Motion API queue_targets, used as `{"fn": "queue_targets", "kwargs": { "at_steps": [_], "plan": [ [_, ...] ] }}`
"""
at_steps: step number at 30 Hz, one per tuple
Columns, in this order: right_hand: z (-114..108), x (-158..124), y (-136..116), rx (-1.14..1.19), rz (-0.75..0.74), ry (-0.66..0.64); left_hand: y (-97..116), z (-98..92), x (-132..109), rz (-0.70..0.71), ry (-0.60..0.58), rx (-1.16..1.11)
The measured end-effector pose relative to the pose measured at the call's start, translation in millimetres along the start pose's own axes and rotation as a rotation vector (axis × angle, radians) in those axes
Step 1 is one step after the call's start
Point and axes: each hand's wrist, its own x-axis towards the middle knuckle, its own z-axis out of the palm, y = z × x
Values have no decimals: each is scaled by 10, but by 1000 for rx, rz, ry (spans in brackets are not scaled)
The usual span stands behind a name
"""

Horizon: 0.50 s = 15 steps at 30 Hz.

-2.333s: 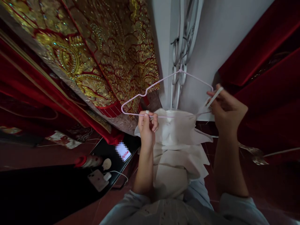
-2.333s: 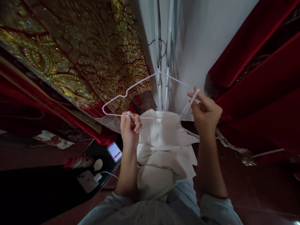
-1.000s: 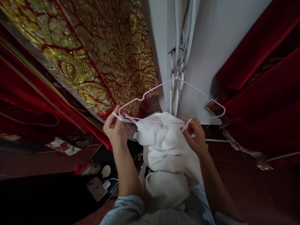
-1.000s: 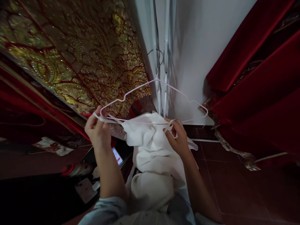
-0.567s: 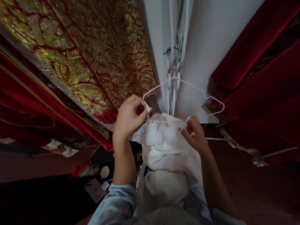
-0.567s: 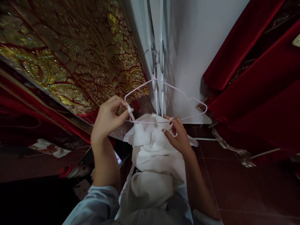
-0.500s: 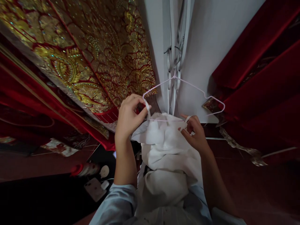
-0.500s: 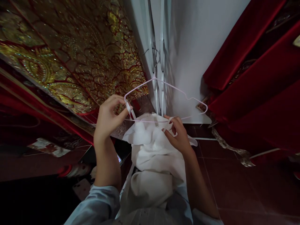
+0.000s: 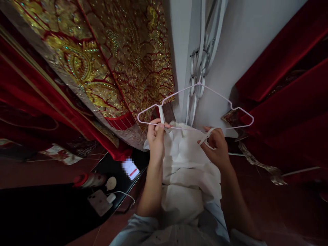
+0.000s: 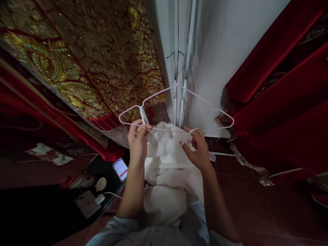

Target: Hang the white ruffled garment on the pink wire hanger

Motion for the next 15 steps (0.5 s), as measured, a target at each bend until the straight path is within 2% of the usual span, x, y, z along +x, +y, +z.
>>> {"fn": "queue_targets", "kwargs": {
  "at_steps": [2, 3, 4, 7, 9, 12, 15],
  "plan": [
    [-50, -37, 65, 35, 30, 27, 26, 67, -83, 14, -27, -3],
    [-94, -49, 124, 61, 51, 90, 46, 84, -96, 21, -34, -3],
    [-153, -54, 200, 89, 78, 196, 66, 90, -96, 24, -38, -2],
    [-411, -8, 476, 169, 184, 629, 102, 72, -60, 6, -27, 10],
    [-613, 73, 616, 231, 242, 782, 101, 61, -47, -14, -11, 21],
    [-845, 250, 616, 381, 216, 785, 79, 65, -64, -18, 15, 33],
    [-911, 455, 406, 365, 186, 584, 64, 70, -80, 13, 13, 47]
  ]
}}
